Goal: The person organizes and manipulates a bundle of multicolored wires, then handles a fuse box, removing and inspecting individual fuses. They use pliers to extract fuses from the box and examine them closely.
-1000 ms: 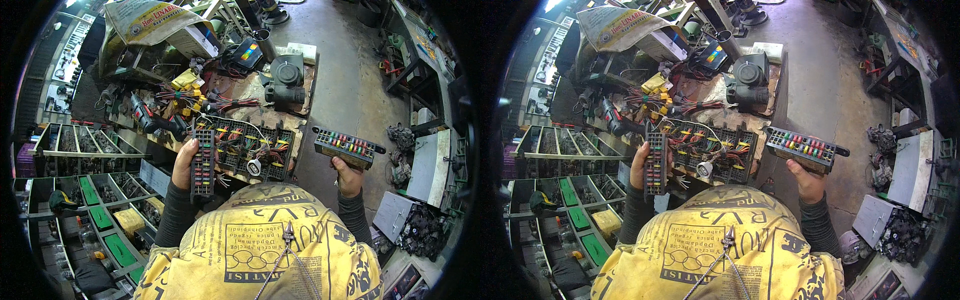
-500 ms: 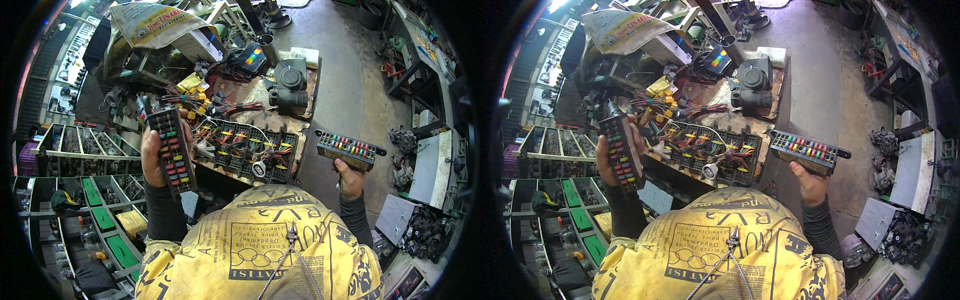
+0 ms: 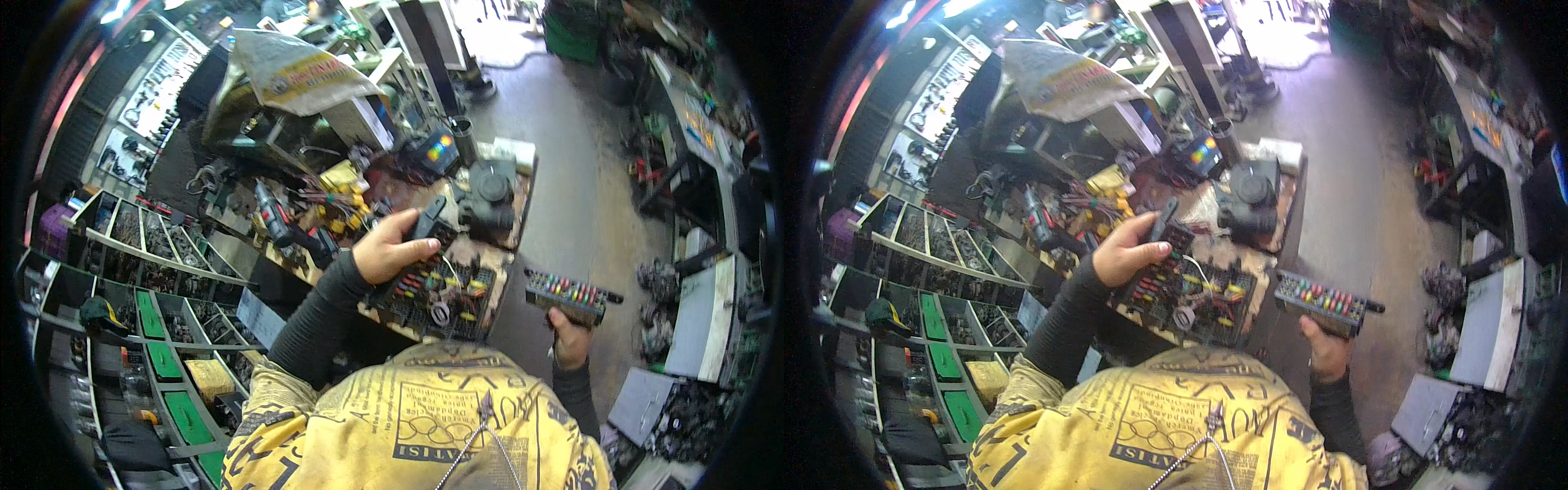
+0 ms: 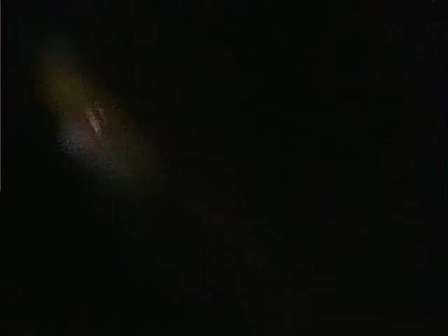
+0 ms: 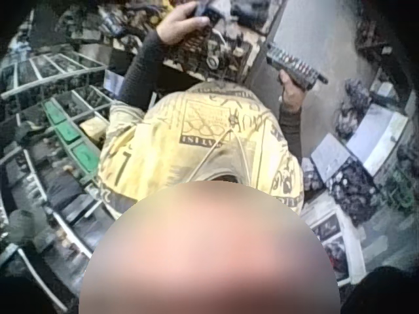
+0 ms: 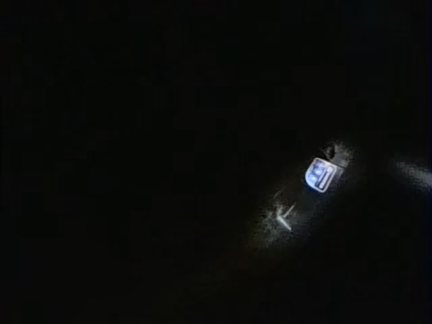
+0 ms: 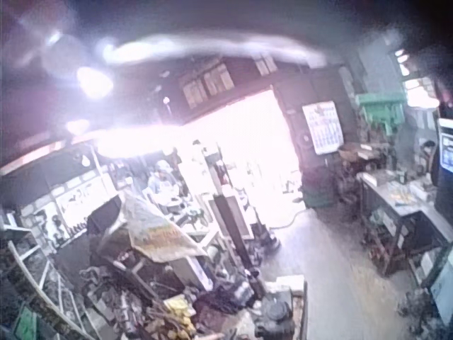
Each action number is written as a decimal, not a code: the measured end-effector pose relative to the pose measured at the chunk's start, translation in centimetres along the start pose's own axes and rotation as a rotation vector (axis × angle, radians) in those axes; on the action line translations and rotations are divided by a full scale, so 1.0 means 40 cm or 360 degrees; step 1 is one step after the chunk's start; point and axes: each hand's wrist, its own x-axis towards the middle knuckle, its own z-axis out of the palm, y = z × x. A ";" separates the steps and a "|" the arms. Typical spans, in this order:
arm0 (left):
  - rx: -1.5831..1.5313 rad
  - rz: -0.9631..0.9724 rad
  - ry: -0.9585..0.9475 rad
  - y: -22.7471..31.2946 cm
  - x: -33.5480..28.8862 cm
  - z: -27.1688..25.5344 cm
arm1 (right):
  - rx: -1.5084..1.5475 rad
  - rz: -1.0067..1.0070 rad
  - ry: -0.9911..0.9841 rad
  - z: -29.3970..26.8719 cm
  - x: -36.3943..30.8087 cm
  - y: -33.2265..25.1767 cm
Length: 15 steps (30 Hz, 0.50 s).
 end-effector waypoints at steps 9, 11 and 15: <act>-0.0851 -0.0103 0.0061 -0.164 0.019 -0.071 | 0.0121 -0.0062 0.0030 0.031 0.016 -0.011; -0.1029 -0.0043 0.0032 -0.210 0.013 -0.080 | 0.0051 -0.0014 -0.0021 0.032 0.019 -0.013; -0.1312 0.0059 0.0194 -0.249 -0.003 -0.089 | 0.0093 0.0012 -0.0097 0.039 0.022 -0.016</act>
